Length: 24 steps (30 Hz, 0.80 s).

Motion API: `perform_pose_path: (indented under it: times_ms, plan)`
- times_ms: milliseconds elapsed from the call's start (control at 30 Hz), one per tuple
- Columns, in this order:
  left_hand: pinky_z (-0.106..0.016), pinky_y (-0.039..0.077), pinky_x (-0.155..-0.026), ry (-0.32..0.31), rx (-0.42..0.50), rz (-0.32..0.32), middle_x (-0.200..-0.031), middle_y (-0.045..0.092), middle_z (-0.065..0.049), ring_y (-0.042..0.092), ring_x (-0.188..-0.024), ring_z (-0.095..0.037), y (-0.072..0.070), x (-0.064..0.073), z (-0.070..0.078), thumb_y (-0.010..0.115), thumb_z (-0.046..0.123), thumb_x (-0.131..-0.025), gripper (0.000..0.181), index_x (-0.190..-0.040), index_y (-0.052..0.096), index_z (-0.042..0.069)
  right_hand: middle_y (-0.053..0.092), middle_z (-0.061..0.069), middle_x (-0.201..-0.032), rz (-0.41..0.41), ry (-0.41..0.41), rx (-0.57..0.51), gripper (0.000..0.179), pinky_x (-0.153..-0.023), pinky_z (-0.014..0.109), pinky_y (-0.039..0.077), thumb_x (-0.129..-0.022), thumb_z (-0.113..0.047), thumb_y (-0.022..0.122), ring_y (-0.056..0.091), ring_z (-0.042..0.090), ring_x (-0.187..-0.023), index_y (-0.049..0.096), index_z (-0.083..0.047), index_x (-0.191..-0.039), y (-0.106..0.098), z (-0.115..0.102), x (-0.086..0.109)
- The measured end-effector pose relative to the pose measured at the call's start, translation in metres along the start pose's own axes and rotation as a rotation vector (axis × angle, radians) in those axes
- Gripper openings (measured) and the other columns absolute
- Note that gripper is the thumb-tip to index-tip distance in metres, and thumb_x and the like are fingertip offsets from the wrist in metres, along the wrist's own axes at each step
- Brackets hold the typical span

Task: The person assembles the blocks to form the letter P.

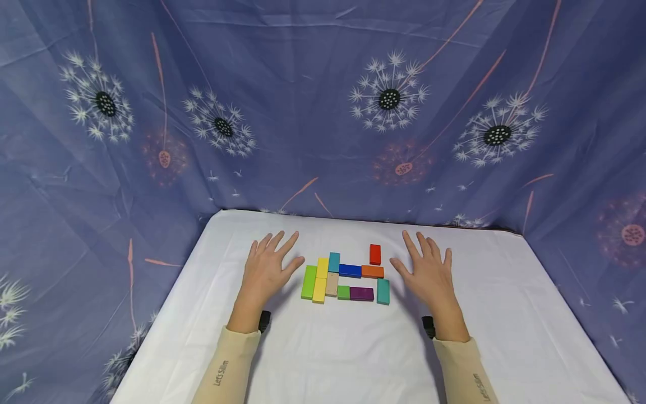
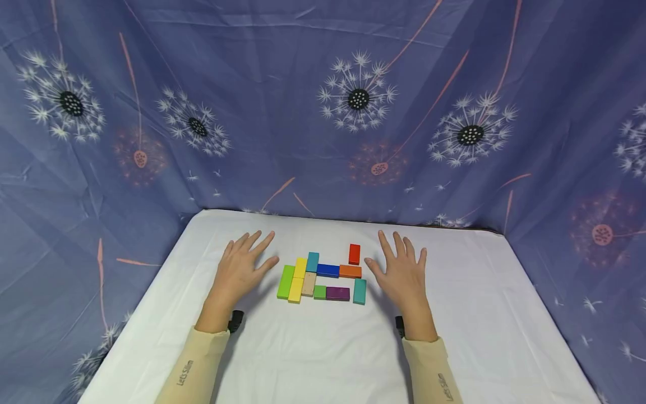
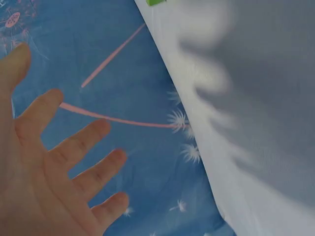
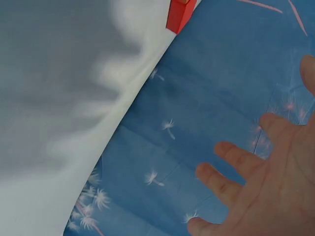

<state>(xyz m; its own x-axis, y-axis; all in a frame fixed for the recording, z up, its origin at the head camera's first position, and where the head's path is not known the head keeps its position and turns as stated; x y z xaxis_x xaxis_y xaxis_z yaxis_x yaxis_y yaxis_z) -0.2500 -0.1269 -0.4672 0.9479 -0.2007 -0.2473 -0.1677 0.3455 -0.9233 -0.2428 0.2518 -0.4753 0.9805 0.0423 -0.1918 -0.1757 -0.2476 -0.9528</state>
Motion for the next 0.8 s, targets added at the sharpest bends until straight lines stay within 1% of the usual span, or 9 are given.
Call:
perform_pose_path:
  times_ms: [100, 167, 367, 433, 467, 533, 633, 700, 800]
  plan:
    - [-0.063, 0.035, -0.122, 0.011, 0.022, 0.004, -0.155, 0.058, -0.014, 0.053, -0.144, -0.042, 0.001, 0.001, 0.004, 0.055, 0.063, -0.104, 0.066, -0.163, 0.043, 0.037, 0.031, 0.020, -0.171, 0.005, -0.016, -0.006, 0.083, -0.122, 0.080, 0.005, -0.103, -0.068, 0.049, 0.029, 0.049, -0.156, 0.021, -0.031, -0.172, 0.001, -0.008, -0.004]
    - [-0.060, 0.039, -0.119, 0.010, 0.038, 0.004, -0.148, 0.062, -0.014, 0.058, -0.137, -0.041, 0.001, 0.002, 0.006, 0.056, 0.062, -0.104, 0.066, -0.163, 0.044, 0.037, 0.034, 0.020, -0.169, 0.007, -0.026, -0.010, 0.082, -0.123, 0.079, 0.006, -0.103, -0.067, 0.050, 0.032, 0.049, -0.153, 0.021, -0.032, -0.171, 0.001, -0.015, -0.006]
    - [-0.057, 0.047, -0.110, -0.018, 0.074, -0.041, -0.138, 0.066, -0.013, 0.062, -0.124, -0.037, 0.008, 0.002, 0.012, 0.058, 0.062, -0.103, 0.067, -0.163, 0.043, 0.036, 0.042, 0.020, -0.162, -0.006, -0.043, -0.009, 0.083, -0.123, 0.077, 0.011, -0.102, -0.066, 0.052, 0.039, 0.048, -0.148, 0.019, -0.034, -0.171, 0.002, -0.035, -0.011]
    - [-0.055, 0.052, -0.101, -0.029, 0.081, -0.057, -0.135, 0.067, -0.013, 0.064, -0.118, -0.036, 0.011, 0.001, 0.013, 0.060, 0.062, -0.102, 0.068, -0.163, 0.043, 0.037, 0.046, 0.020, -0.158, -0.009, -0.046, -0.011, 0.083, -0.123, 0.076, 0.016, -0.102, -0.068, 0.051, 0.042, 0.047, -0.145, 0.020, -0.034, -0.171, 0.003, -0.042, -0.012]
    - [-0.052, 0.054, -0.094, -0.035, 0.089, -0.066, -0.131, 0.069, -0.013, 0.065, -0.111, -0.034, 0.012, 0.001, 0.014, 0.061, 0.062, -0.102, 0.068, -0.163, 0.044, 0.037, 0.048, 0.020, -0.156, -0.009, -0.048, -0.012, 0.084, -0.121, 0.074, 0.020, -0.102, -0.069, 0.051, 0.044, 0.046, -0.142, 0.020, -0.034, -0.171, 0.002, -0.045, -0.012]
    - [-0.044, 0.054, -0.078, -0.048, 0.103, -0.090, -0.117, 0.070, -0.011, 0.064, -0.095, -0.027, 0.016, 0.001, 0.015, 0.063, 0.061, -0.101, 0.069, -0.162, 0.044, 0.037, 0.053, 0.020, -0.147, -0.007, -0.050, -0.008, 0.085, -0.114, 0.070, 0.031, -0.101, -0.070, 0.052, 0.050, 0.044, -0.132, 0.022, -0.034, -0.171, 0.002, -0.052, -0.012]
    - [-0.034, 0.043, -0.061, -0.060, 0.147, -0.131, -0.092, 0.065, -0.003, 0.053, -0.073, -0.018, 0.022, 0.002, 0.015, 0.067, 0.058, -0.099, 0.069, -0.161, 0.046, 0.037, 0.060, 0.019, -0.130, -0.018, -0.048, -0.007, 0.087, -0.093, 0.056, 0.043, -0.099, -0.072, 0.054, 0.058, 0.037, -0.110, 0.023, -0.034, -0.171, 0.003, -0.061, -0.013]
    - [-0.031, 0.038, -0.058, -0.065, 0.196, -0.165, -0.081, 0.059, 0.000, 0.048, -0.066, -0.015, 0.028, 0.002, 0.014, 0.069, 0.056, -0.099, 0.068, -0.161, 0.047, 0.036, 0.063, 0.016, -0.116, -0.034, -0.047, -0.004, 0.089, -0.079, 0.047, 0.041, -0.098, -0.073, 0.055, 0.059, 0.031, -0.091, 0.022, -0.035, -0.171, 0.004, -0.066, -0.014]
    - [-0.031, 0.036, -0.057, -0.073, 0.266, -0.208, -0.075, 0.058, 0.003, 0.047, -0.062, -0.014, 0.036, 0.003, 0.013, 0.070, 0.054, -0.099, 0.067, -0.160, 0.049, 0.036, 0.063, 0.010, -0.097, -0.064, -0.048, -0.010, 0.090, -0.070, 0.040, 0.036, -0.098, -0.075, 0.054, 0.053, 0.024, -0.070, 0.019, -0.037, -0.171, 0.009, -0.073, -0.015]
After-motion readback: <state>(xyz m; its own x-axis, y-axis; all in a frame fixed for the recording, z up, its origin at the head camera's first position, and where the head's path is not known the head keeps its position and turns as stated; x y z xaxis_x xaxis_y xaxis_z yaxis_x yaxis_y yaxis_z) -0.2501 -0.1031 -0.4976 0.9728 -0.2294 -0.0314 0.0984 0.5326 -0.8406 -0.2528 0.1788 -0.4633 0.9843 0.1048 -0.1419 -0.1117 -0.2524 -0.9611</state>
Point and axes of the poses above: each hand's wrist, its own x-axis away from the middle knuckle, its own y-axis out of the palm, z = x × y, the point moved 5 cm from there along -x, towards the middle knuckle
